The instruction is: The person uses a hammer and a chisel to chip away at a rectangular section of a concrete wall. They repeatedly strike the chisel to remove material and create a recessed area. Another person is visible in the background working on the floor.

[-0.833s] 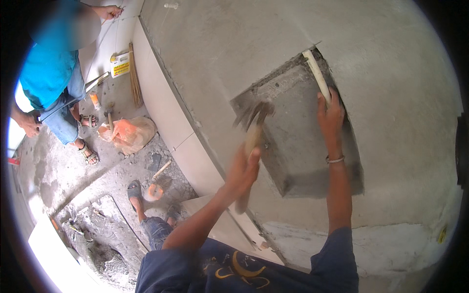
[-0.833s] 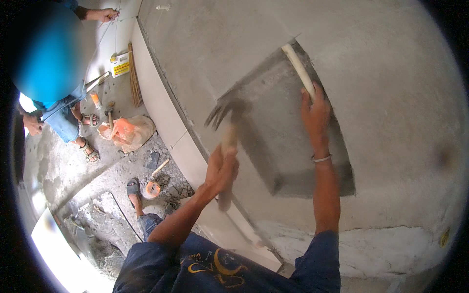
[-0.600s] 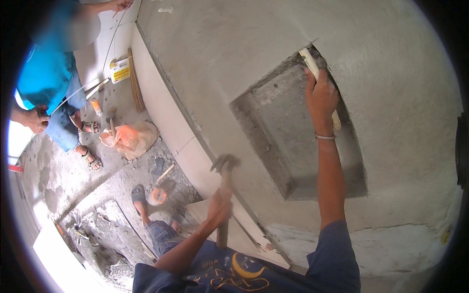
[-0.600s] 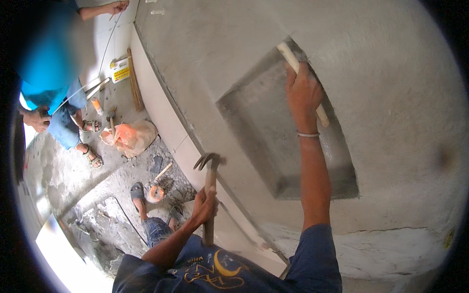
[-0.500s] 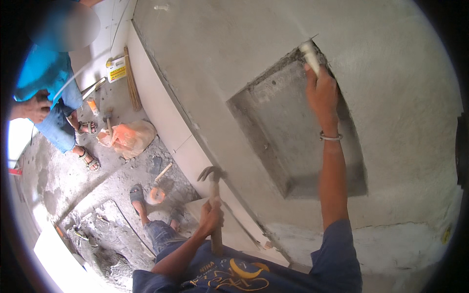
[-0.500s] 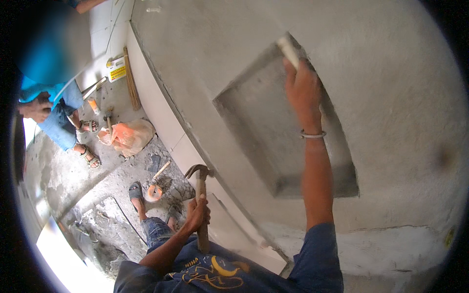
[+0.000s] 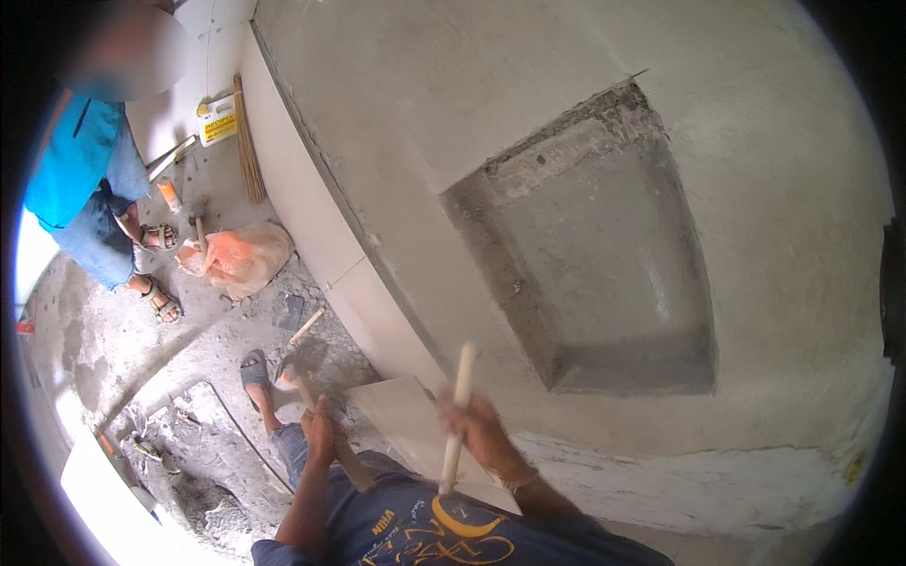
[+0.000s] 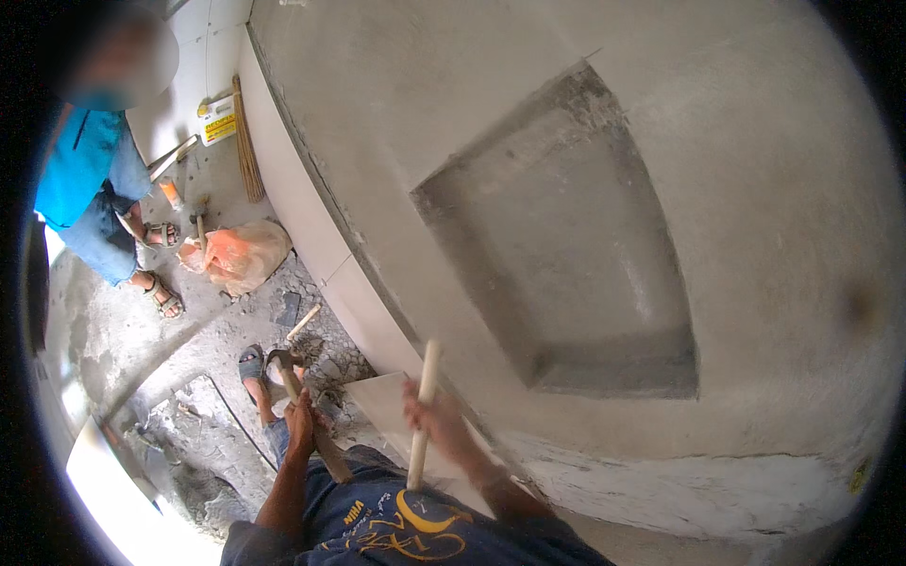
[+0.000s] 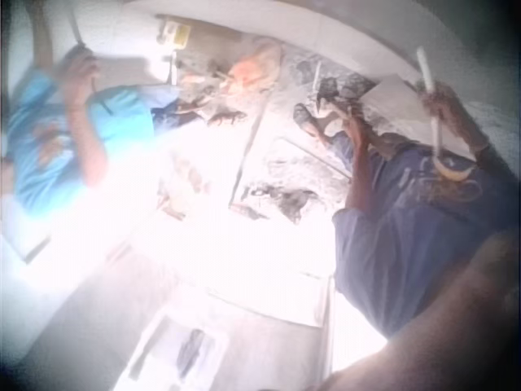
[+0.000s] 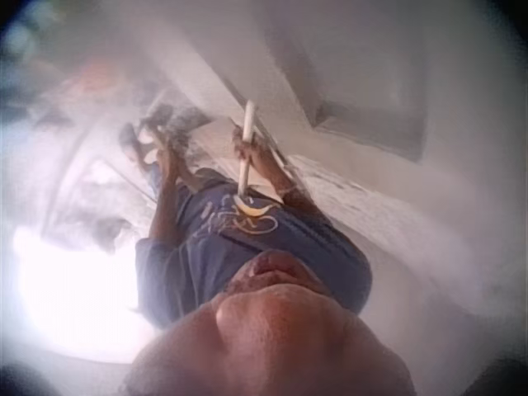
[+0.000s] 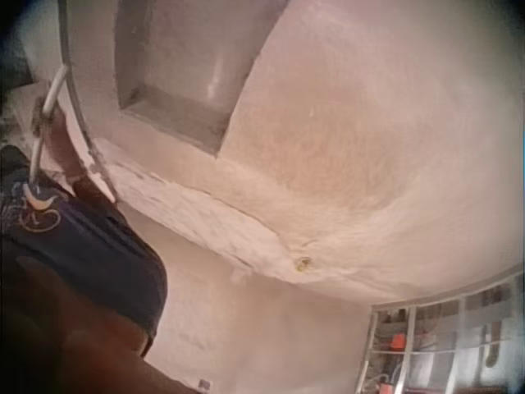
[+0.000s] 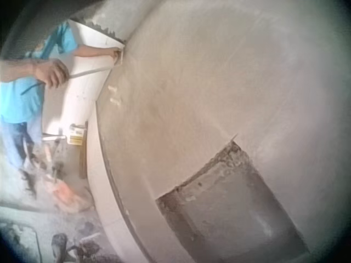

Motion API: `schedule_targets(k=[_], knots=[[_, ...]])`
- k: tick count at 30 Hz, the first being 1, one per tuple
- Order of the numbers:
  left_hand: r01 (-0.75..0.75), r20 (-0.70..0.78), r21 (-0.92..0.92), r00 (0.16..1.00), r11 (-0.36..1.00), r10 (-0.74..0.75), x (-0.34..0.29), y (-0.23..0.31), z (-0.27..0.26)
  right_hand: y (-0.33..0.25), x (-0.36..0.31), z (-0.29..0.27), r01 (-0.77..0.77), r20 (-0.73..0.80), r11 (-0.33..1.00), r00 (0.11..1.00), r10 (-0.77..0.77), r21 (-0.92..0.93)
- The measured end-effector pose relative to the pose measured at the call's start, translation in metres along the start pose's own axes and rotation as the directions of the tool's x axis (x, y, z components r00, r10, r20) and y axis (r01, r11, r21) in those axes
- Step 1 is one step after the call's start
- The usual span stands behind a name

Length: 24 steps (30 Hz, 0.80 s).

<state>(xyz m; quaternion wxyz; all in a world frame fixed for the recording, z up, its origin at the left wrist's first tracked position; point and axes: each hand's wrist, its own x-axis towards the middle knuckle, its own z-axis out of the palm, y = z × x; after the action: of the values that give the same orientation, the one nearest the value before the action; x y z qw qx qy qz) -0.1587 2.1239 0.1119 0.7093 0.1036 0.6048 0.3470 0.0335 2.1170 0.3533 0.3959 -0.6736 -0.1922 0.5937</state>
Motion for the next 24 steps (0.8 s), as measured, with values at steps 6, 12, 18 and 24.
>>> schedule_targets(k=[6, 12, 18, 24], knots=[[0.006, 0.068, 0.079, 0.998, 0.997, -0.012, -0.025, -0.015, 0.001, 0.064, -0.053, -0.007, -0.128, 0.33, 0.973, 0.925, 0.187, -0.192], [-0.057, 0.233, 0.018, 0.971, 0.998, 0.052, -0.058, 0.01, 0.022, -0.015, -0.021, -0.035, 0.448, 0.101, 0.632, 0.857, -0.506, -0.632], [-0.125, 0.299, 0.17, 0.952, 0.978, 0.07, -0.08, 0.006, 0.046, -0.134, 0.024, -0.064, 0.371, 0.305, -0.196, 0.263, -0.915, -0.908], [-0.619, 0.466, -0.039, 0.683, 0.785, 0.562, -0.06, 0.077, 0.105, -0.187, 0.074, -0.05, 0.455, 0.25, -0.254, -0.072, -0.966, -0.853]])
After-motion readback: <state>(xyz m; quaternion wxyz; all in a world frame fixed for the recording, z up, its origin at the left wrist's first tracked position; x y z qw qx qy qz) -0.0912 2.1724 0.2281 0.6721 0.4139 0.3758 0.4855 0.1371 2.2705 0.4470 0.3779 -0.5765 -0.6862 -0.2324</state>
